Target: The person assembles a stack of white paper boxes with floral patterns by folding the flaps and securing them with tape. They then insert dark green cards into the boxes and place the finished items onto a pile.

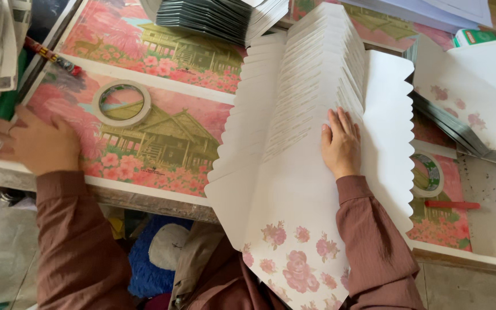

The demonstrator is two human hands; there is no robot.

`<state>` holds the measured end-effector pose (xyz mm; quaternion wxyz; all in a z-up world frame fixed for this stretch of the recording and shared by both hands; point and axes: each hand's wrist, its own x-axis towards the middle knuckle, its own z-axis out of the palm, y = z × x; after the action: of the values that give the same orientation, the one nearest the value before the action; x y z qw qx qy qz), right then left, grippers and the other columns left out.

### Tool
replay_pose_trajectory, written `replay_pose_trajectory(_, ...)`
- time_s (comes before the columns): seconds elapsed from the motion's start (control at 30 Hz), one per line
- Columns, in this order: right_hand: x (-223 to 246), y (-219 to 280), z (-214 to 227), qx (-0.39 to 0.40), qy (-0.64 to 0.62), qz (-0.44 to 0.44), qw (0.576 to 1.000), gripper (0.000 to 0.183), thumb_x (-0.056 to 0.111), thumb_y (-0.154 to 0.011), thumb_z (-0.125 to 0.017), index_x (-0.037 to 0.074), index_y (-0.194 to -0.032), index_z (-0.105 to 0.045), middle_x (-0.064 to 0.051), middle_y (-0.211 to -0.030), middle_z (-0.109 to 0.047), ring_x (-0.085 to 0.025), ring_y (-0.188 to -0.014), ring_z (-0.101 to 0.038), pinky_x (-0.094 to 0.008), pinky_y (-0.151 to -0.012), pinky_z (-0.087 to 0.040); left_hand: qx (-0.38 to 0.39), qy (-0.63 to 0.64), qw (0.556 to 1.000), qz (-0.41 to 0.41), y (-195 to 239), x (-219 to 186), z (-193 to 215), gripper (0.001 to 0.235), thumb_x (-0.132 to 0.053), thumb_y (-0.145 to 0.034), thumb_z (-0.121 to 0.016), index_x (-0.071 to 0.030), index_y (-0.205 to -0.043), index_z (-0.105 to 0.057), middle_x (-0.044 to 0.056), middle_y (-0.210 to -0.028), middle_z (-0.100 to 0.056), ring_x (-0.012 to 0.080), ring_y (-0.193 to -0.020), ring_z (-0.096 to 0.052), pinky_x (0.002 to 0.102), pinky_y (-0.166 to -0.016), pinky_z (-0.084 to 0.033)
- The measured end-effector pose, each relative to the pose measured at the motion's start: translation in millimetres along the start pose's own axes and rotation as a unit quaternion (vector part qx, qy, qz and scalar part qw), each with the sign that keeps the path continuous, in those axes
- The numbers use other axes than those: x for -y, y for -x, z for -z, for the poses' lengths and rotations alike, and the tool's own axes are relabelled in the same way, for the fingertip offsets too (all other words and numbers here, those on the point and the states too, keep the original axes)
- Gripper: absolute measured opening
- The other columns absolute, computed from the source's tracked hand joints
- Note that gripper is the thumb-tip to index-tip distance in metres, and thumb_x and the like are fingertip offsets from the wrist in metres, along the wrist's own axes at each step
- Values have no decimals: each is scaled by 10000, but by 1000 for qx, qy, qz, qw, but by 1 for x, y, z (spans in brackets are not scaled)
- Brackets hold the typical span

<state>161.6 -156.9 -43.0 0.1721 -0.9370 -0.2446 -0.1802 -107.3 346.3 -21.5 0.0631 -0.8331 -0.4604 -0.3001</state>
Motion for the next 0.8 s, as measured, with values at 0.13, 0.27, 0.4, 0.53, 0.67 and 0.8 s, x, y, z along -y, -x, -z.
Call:
replay_pose_trajectory(0.13, 4, 2, 2, 7, -4, -8, 1000, 435, 249, -974, -437, 89, -1374, -499, -129, -1475, -404, -307, -1343, -374, -493, -1092, -251, -58, -121, 991, -18, -12, 1, -15, 368, -335, -886, -717, -36, -1090, -653, 273, -1217, -488, 412, -934, -482, 539, -730, -343)
replay_pose_trajectory(0.27, 3, 1, 0, 1, 0, -12, 1000, 445, 256, -964, -441, 93, -1373, -504, -124, -1476, -406, -306, -1346, -376, -489, -1093, -252, -98, -88, 978, -165, -25, -7, -19, 296, -259, -874, -605, -209, -1130, -746, 150, -924, -562, 348, -780, -517, 456, -658, -360)
replay_pose_trajectory(0.4, 3, 3, 0, 0, 12, -10, 1000, 441, 255, -962, -443, 97, -1368, -508, -136, -1466, -423, -306, -1350, -376, -494, -1088, -258, 209, -56, 973, -76, -61, -67, 36, 516, -261, -968, -421, -143, -1468, -385, 296, -1315, -529, 460, -1145, -485, 576, -885, -325)
replay_pose_trajectory(0.53, 3, 1, -3, -14, 15, -16, 1000, 440, 251, -950, -469, 99, -1359, -523, -134, -1452, -442, -312, -1334, -400, -484, -1080, -274, -1, 59, 972, -228, -83, -96, 15, 443, -215, -850, -628, -70, -1269, -621, 207, -972, -640, 397, -774, -636, 490, -623, -475)
replay_pose_trajectory(0.67, 0, 3, -5, -53, 21, 6, 998, 406, 224, -930, -518, 104, -1316, -562, -128, -1410, -490, -285, -1302, -446, -481, -1056, -314, -51, 159, 938, -304, -36, -146, 43, 388, -188, -947, -683, -30, -1297, -631, 230, -1185, -570, 413, -1086, -465, 580, -794, -341)
replay_pose_trajectory(0.8, 4, 1, -1, -56, 13, 11, 998, 405, 240, -936, -501, 116, -1319, -541, -118, -1414, -480, -281, -1310, -442, -481, -1060, -316, 26, 73, 951, -299, 12, -146, -23, 503, -344, -971, -473, -71, -1365, -627, 197, -1335, -639, 403, -1214, -486, 646, -891, -228)
